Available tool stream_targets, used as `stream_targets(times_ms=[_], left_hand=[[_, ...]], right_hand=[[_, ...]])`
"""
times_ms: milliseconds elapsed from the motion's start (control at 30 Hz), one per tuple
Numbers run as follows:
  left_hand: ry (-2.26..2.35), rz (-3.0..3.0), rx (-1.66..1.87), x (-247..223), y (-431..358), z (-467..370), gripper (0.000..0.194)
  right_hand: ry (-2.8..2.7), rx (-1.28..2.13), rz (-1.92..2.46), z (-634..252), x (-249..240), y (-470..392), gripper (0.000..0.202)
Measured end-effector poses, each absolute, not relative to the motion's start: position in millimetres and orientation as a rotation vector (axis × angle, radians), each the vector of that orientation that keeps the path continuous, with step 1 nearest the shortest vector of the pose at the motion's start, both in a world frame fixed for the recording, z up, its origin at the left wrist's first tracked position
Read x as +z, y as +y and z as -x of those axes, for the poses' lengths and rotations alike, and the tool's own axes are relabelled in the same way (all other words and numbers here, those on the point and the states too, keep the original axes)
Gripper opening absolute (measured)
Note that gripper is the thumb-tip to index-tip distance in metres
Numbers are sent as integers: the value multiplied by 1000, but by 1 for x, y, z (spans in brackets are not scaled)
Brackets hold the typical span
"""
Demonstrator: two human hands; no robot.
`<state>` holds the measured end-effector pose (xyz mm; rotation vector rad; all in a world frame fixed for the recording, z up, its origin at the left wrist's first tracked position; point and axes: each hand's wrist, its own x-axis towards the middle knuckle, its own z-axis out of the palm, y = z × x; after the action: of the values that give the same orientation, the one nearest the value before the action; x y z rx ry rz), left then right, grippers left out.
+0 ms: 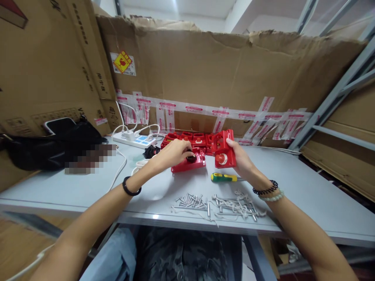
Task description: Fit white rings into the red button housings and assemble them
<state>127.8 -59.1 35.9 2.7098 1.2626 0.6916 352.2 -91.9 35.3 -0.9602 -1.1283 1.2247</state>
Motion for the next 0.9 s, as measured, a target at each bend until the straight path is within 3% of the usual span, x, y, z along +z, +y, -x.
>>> stream_targets(times_ms=[300, 633, 767, 900], left_hand=[[1111, -2763, 486, 11, -57, -138, 15], [794, -2637, 503, 20, -63, -119, 28], [954, -2677, 569, 25, -54, -100, 29], [1263, -2674, 297, 27, -41, -78, 30]], right_hand=[[-996, 1750, 903, -341, 29, -97, 37], [-1070, 1924, 944, -343, 5, -89, 43], [-1066, 1930, 991, -341, 4, -89, 50], [-1065, 1940, 995, -341, 2, -88, 52]])
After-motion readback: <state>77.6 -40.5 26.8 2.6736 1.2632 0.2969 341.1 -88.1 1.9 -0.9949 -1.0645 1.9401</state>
